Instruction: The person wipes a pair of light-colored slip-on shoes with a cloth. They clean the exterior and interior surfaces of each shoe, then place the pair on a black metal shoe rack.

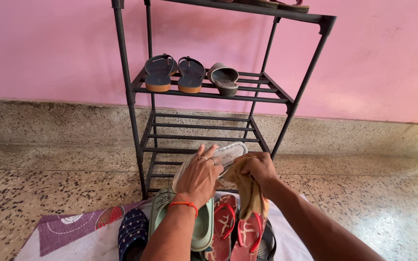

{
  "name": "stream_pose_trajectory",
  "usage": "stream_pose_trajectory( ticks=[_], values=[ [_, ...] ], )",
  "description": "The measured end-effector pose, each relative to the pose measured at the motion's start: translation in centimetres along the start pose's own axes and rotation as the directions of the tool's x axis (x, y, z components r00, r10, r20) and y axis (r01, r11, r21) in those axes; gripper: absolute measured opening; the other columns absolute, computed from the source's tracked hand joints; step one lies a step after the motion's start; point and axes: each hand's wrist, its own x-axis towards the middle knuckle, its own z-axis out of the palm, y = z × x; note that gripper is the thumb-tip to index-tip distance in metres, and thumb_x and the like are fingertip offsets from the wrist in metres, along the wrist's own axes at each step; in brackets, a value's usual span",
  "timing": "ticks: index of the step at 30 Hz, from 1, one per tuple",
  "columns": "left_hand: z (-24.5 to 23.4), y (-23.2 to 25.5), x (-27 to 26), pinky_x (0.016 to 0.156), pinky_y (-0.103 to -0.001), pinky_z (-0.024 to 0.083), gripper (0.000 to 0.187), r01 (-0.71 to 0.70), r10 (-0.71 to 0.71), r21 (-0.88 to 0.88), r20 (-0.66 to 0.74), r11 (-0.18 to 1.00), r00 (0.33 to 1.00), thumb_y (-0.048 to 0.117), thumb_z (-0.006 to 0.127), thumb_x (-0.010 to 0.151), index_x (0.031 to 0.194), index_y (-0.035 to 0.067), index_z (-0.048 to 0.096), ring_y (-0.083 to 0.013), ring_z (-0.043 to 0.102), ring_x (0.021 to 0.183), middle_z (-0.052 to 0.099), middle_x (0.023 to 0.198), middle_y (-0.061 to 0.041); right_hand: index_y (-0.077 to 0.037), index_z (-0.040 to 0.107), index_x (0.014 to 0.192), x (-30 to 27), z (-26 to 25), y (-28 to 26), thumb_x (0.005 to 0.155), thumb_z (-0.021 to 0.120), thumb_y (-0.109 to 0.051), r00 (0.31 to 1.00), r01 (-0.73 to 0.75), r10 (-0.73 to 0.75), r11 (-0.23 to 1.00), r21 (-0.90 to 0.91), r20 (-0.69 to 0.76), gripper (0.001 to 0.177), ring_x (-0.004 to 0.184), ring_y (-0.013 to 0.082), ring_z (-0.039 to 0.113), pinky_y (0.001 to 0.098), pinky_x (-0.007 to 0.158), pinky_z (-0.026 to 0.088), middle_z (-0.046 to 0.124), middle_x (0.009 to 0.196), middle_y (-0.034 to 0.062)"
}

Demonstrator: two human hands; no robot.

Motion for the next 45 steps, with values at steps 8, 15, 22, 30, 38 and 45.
stream_pose_trajectory(
  ticks=[8,15,22,30,38,45],
  values=[
    [0.7,-0.2,0.7,0.124,-0.044,0.022,0.023,-0.045,0.042,-0.021,-0.115,0.999,0.992,-0.001,0.064,0.083,0.104,0.004,0.073,-0.0276,0.045,0.142,0.065,0.133,-0.013,-0.007,0.081,0.1,0.8,0.0,-0.2,0.081,0.058,0.0,0.925,0.081,-0.112,0.992,-0.102,-0.364,0.03,0.061,0.0201,0.063,0.0321,0.053,0.052,0.075,0.082,0.0146],
    [0.8,-0.4,0.6,0.128,-0.044,0.021,0.016,-0.086,0.087,0.043,-0.018,0.995,0.996,0.01,0.068,0.089,0.103,0.008,0.075,-0.0272,0.052,0.134,0.071,0.118,-0.014,-0.012,0.077,0.11,0.6,1.6,-0.1,0.096,0.062,-0.012,0.615,0.572,-0.719,0.69,-0.444,-0.324,0.02,0.096,0.0189,0.067,0.0312,0.079,0.061,0.068,0.112,0.0074],
    [-0.4,-1.1,0.5,0.127,-0.043,0.025,0.016,-0.06,0.062,0.043,-0.038,0.997,0.997,0.005,0.066,0.088,0.101,0.008,0.074,-0.0235,0.056,0.132,0.073,0.119,-0.011,-0.011,0.071,0.124,-0.7,3.4,0.9,0.078,0.05,0.018,0.554,0.699,-0.821,0.371,-0.611,0.135,0.059,0.117,0.0224,0.062,0.033,0.092,0.058,0.065,0.128,0.007],
    [-1.5,-1.1,0.8,0.123,-0.044,0.027,0.01,-0.042,0.043,0.015,-0.092,0.999,0.995,0.013,0.07,0.089,0.096,0.007,0.075,-0.0259,0.059,0.13,0.073,0.114,-0.014,-0.013,0.072,0.122,-1.0,3.9,-0.8,0.078,0.049,0.016,0.701,0.575,-0.713,0.578,-0.579,-0.016,0.058,0.114,0.0236,0.062,0.033,0.089,0.06,0.062,0.135,0.005],
    [-1.8,-2.2,-0.1,0.124,-0.039,0.031,0.019,-0.017,0.017,0.003,-0.07,1.0,0.997,0.005,0.068,0.084,0.101,0.009,0.076,-0.0238,0.065,0.116,0.071,0.116,-0.008,-0.013,0.076,0.117,-0.6,5.0,-0.9,0.078,0.056,0.015,0.48,0.702,-0.86,0.259,-0.664,0.172,0.052,0.118,0.022,0.064,0.0428,0.105,0.053,0.069,0.127,0.0062],
    [-1.0,-3.6,-1.3,0.112,-0.038,0.039,0.013,-0.195,0.213,0.173,-0.095,0.966,0.972,0.002,0.066,0.088,0.089,0.011,0.076,-0.0373,0.058,0.125,0.066,0.131,-0.013,-0.017,0.076,0.12,1.9,1.2,0.1,0.092,0.058,-0.01,0.943,0.151,-0.298,0.782,-0.604,-0.15,0.034,0.087,0.03,0.068,0.0445,0.079,0.059,0.075,0.117,0.0097]
  ],
)
